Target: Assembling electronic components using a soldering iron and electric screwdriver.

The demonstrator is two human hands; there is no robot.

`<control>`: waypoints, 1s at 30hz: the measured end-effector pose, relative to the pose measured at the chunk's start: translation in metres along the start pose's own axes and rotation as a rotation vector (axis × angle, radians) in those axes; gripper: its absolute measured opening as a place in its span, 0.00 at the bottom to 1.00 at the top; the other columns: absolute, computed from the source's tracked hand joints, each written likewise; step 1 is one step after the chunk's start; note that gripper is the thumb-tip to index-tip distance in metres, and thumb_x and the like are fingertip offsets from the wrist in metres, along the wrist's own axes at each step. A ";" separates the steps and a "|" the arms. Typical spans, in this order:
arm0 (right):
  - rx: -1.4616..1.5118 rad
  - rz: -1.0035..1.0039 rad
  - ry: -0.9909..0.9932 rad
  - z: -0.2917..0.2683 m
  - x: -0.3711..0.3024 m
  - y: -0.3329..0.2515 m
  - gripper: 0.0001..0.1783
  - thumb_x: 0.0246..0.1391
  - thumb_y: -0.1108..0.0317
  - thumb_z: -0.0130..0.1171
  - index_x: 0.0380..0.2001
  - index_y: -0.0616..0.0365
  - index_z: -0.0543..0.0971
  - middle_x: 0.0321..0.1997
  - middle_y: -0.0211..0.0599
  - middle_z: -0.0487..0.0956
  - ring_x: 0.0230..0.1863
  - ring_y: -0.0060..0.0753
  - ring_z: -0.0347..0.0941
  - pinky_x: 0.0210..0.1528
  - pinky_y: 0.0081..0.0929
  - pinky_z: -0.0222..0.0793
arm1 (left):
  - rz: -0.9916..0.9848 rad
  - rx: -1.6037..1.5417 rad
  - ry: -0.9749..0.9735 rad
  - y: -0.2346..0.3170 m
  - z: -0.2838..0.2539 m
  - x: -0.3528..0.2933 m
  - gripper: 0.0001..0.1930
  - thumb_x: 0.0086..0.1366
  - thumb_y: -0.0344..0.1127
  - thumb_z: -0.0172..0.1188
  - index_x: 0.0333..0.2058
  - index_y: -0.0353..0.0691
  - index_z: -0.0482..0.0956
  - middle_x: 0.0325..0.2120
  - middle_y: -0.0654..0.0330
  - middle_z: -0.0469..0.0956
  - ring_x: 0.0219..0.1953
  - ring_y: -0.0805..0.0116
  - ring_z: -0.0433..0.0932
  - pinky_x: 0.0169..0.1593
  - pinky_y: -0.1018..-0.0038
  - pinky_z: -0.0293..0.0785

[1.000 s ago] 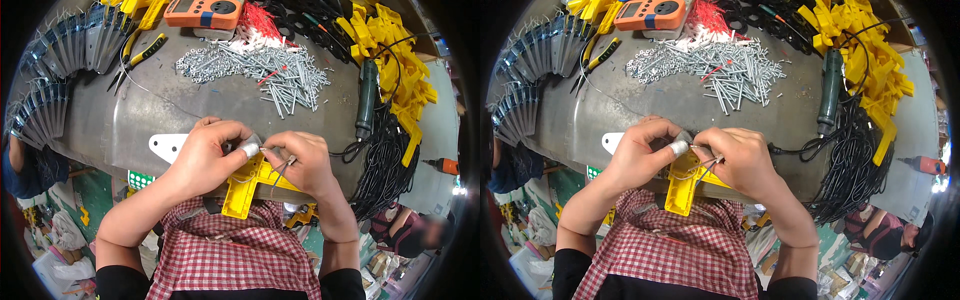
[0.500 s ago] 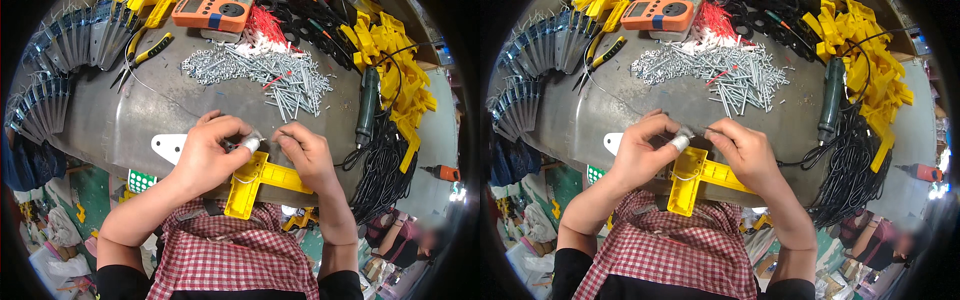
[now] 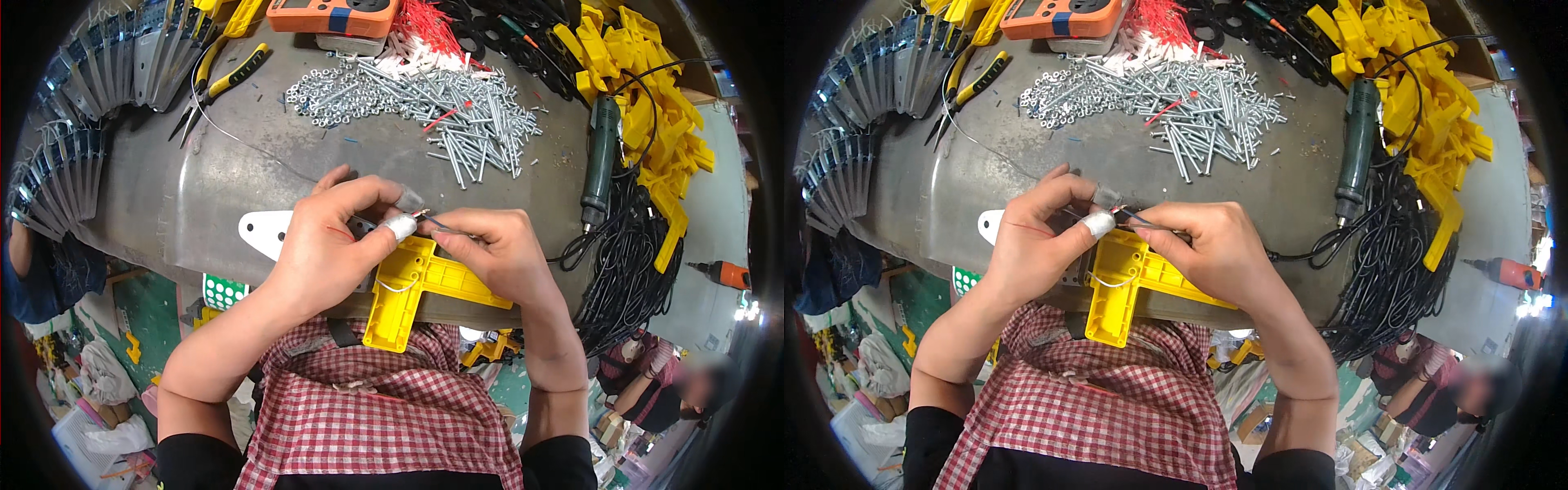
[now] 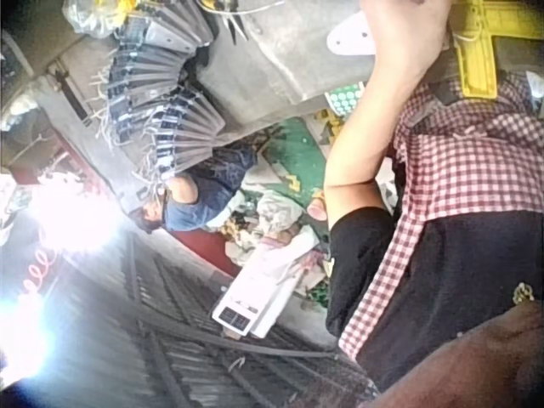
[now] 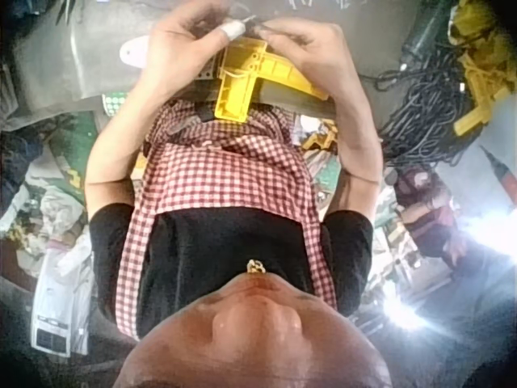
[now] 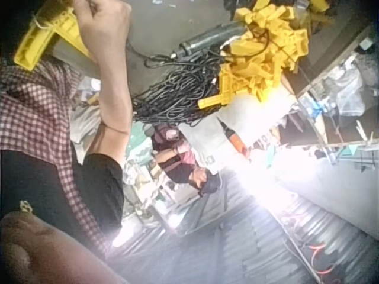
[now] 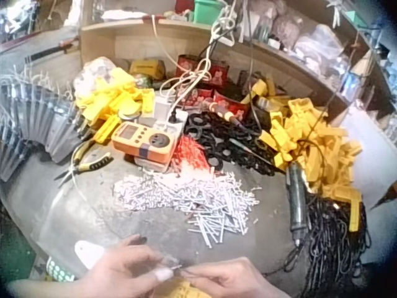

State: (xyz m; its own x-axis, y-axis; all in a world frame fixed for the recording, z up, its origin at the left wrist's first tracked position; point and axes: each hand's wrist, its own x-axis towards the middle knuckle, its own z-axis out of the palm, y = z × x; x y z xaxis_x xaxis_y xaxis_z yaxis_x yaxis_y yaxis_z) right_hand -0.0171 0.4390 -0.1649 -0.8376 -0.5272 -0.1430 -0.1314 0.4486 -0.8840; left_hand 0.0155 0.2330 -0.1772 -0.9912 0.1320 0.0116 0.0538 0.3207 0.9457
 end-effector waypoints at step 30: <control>0.456 0.317 -0.104 0.004 0.011 -0.018 0.09 0.50 0.69 0.58 0.33 0.63 0.75 0.26 0.32 0.77 0.27 0.14 0.69 0.30 0.20 0.66 | 0.578 0.297 0.310 0.004 0.020 -0.009 0.26 0.39 0.18 0.63 0.41 0.39 0.70 0.30 0.55 0.76 0.31 0.55 0.76 0.34 0.66 0.73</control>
State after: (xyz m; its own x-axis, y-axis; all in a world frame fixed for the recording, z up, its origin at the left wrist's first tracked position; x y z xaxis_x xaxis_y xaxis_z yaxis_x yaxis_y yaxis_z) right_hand -0.0219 0.4220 -0.1523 -0.7393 -0.4962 -0.4552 0.3793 0.2517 -0.8904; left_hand 0.0274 0.2517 -0.1802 -0.7804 0.0998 0.6173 0.5675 0.5276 0.6321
